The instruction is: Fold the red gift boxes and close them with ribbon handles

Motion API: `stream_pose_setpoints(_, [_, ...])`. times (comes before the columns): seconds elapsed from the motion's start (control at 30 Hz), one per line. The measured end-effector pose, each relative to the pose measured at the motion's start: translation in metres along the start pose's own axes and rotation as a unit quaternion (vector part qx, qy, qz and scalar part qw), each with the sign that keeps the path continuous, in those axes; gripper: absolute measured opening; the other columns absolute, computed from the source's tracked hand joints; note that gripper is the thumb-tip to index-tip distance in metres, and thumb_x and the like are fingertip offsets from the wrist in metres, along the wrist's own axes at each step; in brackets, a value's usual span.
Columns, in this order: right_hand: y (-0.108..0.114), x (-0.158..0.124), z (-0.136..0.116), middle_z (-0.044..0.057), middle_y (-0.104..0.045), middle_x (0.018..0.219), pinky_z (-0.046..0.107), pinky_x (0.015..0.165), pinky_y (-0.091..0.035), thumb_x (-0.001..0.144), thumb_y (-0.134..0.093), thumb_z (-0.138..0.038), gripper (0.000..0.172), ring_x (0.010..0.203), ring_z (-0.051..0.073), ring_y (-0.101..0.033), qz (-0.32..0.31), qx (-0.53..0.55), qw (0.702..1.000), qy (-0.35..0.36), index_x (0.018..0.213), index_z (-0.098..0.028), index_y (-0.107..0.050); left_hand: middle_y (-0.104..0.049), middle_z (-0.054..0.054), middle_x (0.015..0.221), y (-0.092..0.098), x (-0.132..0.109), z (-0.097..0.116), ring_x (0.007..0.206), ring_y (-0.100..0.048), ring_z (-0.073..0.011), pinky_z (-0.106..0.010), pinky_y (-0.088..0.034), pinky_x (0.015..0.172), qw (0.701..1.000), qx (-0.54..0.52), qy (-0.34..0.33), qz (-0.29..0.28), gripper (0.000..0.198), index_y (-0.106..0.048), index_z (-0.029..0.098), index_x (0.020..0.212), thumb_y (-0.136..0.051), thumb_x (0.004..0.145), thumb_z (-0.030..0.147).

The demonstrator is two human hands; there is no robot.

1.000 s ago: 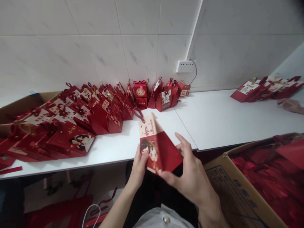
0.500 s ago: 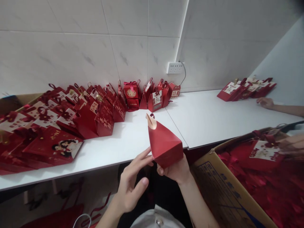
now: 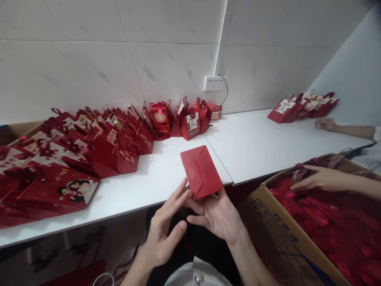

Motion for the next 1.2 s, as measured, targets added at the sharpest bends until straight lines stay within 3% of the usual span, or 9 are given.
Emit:
stream_pose_setpoints(0.43, [0.005, -0.006, -0.012, 0.005, -0.070, 0.104, 0.039, 0.085, -0.053, 0.086, -0.048, -0.060, 0.053, 0.097, 0.019, -0.067, -0.012, -0.010, 0.999, 0.040, 0.118, -0.018, -0.055, -0.031, -0.005, 0.153, -0.011, 0.005, -0.005, 0.140, -0.030, -0.0282, -0.038, -0.034, 0.113, 0.999, -0.010, -0.002, -0.030, 0.042, -0.053, 0.027, 0.132, -0.052, 0.090, 0.029])
stream_pose_setpoints(0.6, [0.035, -0.015, -0.038, 0.009, -0.069, 0.103, 0.048, 0.089, -0.051, 0.078, -0.055, -0.064, 0.057, 0.093, 0.024, -0.067, 0.113, -0.171, 0.962, 0.181, 0.111, -0.017, -0.059, -0.037, -0.005, 0.150, -0.012, 0.013, -0.018, 0.135, -0.040, -0.0272, -0.039, -0.038, 0.110, 0.999, 0.023, 0.017, -0.041, 0.035, -0.060, 0.028, 0.124, -0.050, 0.091, 0.030])
stream_pose_setpoints(0.67, [0.048, -0.044, -0.077, 0.009, -0.065, 0.110, 0.049, 0.094, -0.049, 0.076, -0.066, -0.052, 0.052, 0.102, 0.026, -0.063, 0.223, -0.337, 0.844, 0.352, 0.115, -0.021, -0.055, -0.043, -0.007, 0.146, -0.011, 0.020, -0.034, 0.135, -0.040, -0.0270, -0.041, -0.037, 0.111, 0.996, 0.068, 0.040, -0.041, 0.031, -0.063, 0.026, 0.118, -0.050, 0.091, 0.031])
stream_pose_setpoints(0.8, [0.024, -0.117, -0.110, 0.010, -0.057, 0.117, 0.047, 0.103, -0.043, 0.075, -0.073, -0.029, 0.047, 0.114, 0.025, -0.055, 0.350, -0.620, 0.433, 0.553, 0.118, -0.023, -0.054, -0.050, -0.009, 0.140, -0.017, 0.039, -0.067, 0.131, -0.045, -0.0276, -0.046, -0.039, 0.108, 0.985, 0.143, 0.076, -0.058, 0.028, -0.065, 0.024, 0.110, -0.049, 0.090, 0.037])
stream_pose_setpoints(0.87, [0.021, -0.136, -0.111, 0.010, -0.054, 0.117, 0.046, 0.102, -0.044, 0.078, -0.070, -0.026, 0.044, 0.115, 0.024, -0.053, 0.370, -0.668, 0.324, 0.558, 0.119, -0.024, -0.054, -0.052, -0.009, 0.137, -0.024, 0.048, -0.075, 0.129, -0.047, -0.0262, -0.045, -0.041, 0.106, 0.984, 0.145, 0.077, -0.072, 0.028, -0.064, 0.025, 0.110, -0.047, 0.091, 0.038])
stream_pose_setpoints(0.9, [0.024, -0.143, -0.112, 0.010, -0.053, 0.117, 0.046, 0.101, -0.045, 0.079, -0.069, -0.026, 0.044, 0.115, 0.024, -0.053, 0.382, -0.672, 0.312, 0.552, 0.121, -0.024, -0.054, -0.052, -0.009, 0.136, -0.028, 0.052, -0.076, 0.128, -0.047, -0.0252, -0.044, -0.042, 0.105, 0.984, 0.141, 0.074, -0.079, 0.027, -0.063, 0.026, 0.110, -0.047, 0.092, 0.038])
stream_pose_setpoints(0.97, [0.037, -0.154, -0.117, 0.010, -0.054, 0.118, 0.044, 0.098, -0.048, 0.080, -0.068, -0.029, 0.047, 0.113, 0.024, -0.055, 0.402, -0.649, 0.357, 0.539, 0.123, -0.024, -0.052, -0.052, -0.007, 0.135, -0.038, 0.057, -0.074, 0.127, -0.048, -0.0232, -0.043, -0.041, 0.106, 0.985, 0.130, 0.065, -0.093, 0.026, -0.061, 0.027, 0.110, -0.046, 0.092, 0.037])
stream_pose_setpoints(1.1, [0.069, -0.160, -0.122, 0.010, -0.062, 0.118, 0.038, 0.090, -0.054, 0.078, -0.068, -0.037, 0.057, 0.105, 0.024, -0.062, 0.395, -0.530, 0.559, 0.501, 0.129, -0.021, -0.047, -0.053, -0.007, 0.133, -0.054, 0.065, -0.072, 0.125, -0.049, -0.0221, -0.040, -0.045, 0.102, 0.985, 0.110, 0.056, -0.116, 0.025, -0.061, 0.028, 0.109, -0.046, 0.092, 0.037])
stream_pose_setpoints(1.2, [0.069, -0.162, -0.121, 0.007, -0.067, 0.114, 0.035, 0.088, -0.054, 0.078, -0.067, -0.042, 0.051, 0.101, 0.023, -0.065, 0.374, -0.488, 0.626, 0.480, 0.123, -0.022, -0.053, -0.054, -0.007, 0.132, -0.060, 0.070, -0.072, 0.125, -0.050, -0.0224, -0.039, -0.046, 0.101, 0.985, 0.110, 0.048, -0.121, 0.026, -0.061, 0.027, 0.109, -0.045, 0.091, 0.038])
Point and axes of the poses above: each hand's wrist, its own x-axis towards the middle knuckle, its own y-axis out of the back of the hand, z = x × y, the point moved 10 cm from there along x, towards the middle knuckle
